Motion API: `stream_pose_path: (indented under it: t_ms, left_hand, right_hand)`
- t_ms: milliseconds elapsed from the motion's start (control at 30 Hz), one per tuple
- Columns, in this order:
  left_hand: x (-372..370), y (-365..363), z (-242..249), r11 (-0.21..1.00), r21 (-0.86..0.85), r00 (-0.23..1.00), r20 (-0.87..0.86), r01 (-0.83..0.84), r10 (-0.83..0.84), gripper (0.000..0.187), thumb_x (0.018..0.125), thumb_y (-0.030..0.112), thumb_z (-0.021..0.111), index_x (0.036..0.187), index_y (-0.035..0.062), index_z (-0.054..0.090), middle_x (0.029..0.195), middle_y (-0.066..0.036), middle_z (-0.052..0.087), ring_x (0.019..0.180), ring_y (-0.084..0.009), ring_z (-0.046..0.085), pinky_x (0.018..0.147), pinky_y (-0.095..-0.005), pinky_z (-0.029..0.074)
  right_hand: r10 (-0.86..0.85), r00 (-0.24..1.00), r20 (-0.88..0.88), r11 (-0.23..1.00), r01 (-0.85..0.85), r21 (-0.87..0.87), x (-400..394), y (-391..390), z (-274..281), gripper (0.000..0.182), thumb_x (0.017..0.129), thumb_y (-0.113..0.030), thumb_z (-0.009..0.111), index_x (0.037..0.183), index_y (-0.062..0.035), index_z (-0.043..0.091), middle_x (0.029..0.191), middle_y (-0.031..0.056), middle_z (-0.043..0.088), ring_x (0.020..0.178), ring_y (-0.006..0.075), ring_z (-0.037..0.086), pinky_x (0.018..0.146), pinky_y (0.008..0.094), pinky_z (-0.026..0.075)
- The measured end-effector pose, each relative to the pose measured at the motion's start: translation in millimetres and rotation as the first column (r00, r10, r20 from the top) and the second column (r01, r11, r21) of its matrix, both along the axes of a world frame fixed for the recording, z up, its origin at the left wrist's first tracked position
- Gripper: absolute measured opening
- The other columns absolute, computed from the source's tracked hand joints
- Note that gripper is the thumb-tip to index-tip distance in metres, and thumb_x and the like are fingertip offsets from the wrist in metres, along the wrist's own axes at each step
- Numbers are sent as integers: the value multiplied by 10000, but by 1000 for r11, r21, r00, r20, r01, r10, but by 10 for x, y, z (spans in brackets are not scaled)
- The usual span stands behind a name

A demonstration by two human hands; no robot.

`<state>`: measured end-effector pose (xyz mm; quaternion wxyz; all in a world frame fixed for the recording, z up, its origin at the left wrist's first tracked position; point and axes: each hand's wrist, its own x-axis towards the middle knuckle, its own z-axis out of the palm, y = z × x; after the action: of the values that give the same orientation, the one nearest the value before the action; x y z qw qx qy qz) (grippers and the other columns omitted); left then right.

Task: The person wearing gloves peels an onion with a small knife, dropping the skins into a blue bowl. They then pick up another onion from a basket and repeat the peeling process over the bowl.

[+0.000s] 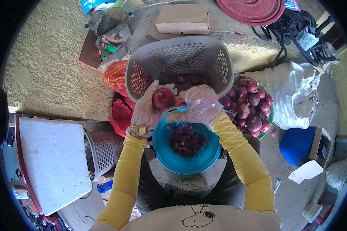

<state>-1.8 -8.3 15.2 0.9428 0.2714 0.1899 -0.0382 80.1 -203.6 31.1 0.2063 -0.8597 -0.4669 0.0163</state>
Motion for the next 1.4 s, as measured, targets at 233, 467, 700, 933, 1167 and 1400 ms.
stream_pose_path:
  t_ms: [233,467,700,933,1167,1400]
  left_hand:
    - [29,-48,-48,990,98,994,-44,106,-102,492,1071,361,589,1203,-112,630,1080,-217,714,1048,-335,707,931,-496,616]
    - [29,-56,-91,989,120,996,-26,82,-80,498,1064,365,603,1206,-113,629,1126,-218,704,1038,-344,715,906,-506,627]
    - [32,-62,-113,995,89,999,-21,51,-49,487,1063,364,607,1180,-108,631,1100,-231,700,1014,-358,717,866,-501,638]
    - [16,-60,-106,993,84,995,-45,88,-85,483,1064,361,604,1177,-108,633,1080,-224,694,1012,-355,710,866,-480,638]
    - [1,-55,-38,996,89,997,-70,-32,39,504,1069,370,590,1242,-103,607,1128,-209,678,1042,-349,679,910,-473,611]
    - [11,94,-120,990,-139,1000,-27,-3,-1,475,1077,381,561,1252,-60,586,1208,-242,651,1179,-453,644,948,-566,611]
  right_hand:
    - [-55,993,-103,997,50,-50,29,-52,53,782,717,-765,751,1049,-57,746,897,171,706,928,390,681,886,482,515]
    - [-45,994,-99,999,47,13,23,-98,0,736,714,-711,785,1064,-64,747,910,170,712,934,400,682,881,490,520]
    - [-3,998,-59,1000,5,28,33,-88,-39,697,754,-701,750,1052,-71,756,893,165,719,907,405,688,851,494,531]
    - [50,998,-24,998,-50,-24,25,-63,-42,616,808,-662,728,1005,-79,747,861,144,711,894,387,695,820,487,531]
    - [173,985,-5,984,-174,-26,-18,-40,-144,585,790,-681,745,962,-123,737,818,114,695,840,362,697,784,484,530]
    - [291,953,-82,953,-296,-63,-161,37,-26,617,753,-741,739,763,-124,743,752,103,685,771,350,690,730,470,523]
